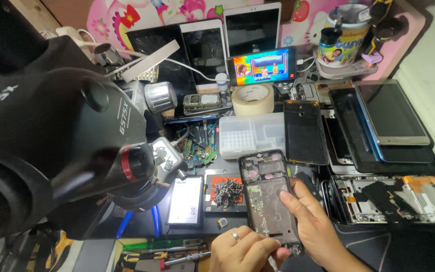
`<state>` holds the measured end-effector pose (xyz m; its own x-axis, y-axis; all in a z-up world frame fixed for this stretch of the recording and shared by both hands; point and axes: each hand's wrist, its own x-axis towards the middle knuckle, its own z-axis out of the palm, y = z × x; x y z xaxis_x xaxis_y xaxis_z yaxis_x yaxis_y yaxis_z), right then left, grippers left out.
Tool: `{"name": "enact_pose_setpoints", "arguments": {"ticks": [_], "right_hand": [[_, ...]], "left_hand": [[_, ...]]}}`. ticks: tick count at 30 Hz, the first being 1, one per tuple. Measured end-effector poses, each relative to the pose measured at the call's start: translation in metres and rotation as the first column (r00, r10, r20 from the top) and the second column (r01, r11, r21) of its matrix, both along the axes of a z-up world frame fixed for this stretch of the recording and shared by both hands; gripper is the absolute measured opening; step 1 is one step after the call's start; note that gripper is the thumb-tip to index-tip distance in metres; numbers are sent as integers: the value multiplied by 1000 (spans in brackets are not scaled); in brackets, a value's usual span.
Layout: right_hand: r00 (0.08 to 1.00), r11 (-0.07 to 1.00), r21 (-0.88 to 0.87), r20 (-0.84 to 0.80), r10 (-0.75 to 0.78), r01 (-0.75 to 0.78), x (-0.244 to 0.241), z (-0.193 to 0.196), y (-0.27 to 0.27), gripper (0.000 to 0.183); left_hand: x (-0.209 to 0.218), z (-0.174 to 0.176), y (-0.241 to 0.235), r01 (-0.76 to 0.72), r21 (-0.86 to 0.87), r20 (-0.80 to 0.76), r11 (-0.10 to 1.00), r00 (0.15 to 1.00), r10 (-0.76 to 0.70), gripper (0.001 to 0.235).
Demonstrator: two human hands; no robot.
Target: The person disassembles and reassembles multiple mobile phones on a cluttered workbench. They use a metal spudger to pry open back covers, remove internal components, and reattach parts. The person handles at least two different phone models, including a dark-colored phone and a white Samsung device.
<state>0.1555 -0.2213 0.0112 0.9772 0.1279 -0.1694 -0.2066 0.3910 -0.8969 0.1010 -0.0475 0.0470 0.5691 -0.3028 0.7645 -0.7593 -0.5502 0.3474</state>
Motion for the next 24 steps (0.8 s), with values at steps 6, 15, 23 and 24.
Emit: {"name": "enact_pose_setpoints", "arguments": {"ticks": [6, 15, 23, 24], "right_hand": [[984, 994, -103, 177, -4, 23, -1, -15, -5, 35], [978, 960, -192, -15, -210, 204, 5, -25, -5, 36], [990, 972, -198, 86, -109, 124, 4, -8, -5, 32], [989, 968, -217, 105, -103, 124, 4, -7, -5, 31]], "left_hand": [[-2, 3, -1, 16, -39, -33, 999, 999, -17, 19], [-2, 4, -1, 19, -32, -10, 999, 1000, -19, 19], [-1, 6, -2, 18, -29, 12, 999, 1000, -17, 21], [-1, 6, -2, 13, -31, 13, 999, 1000, -13, 21]]}}
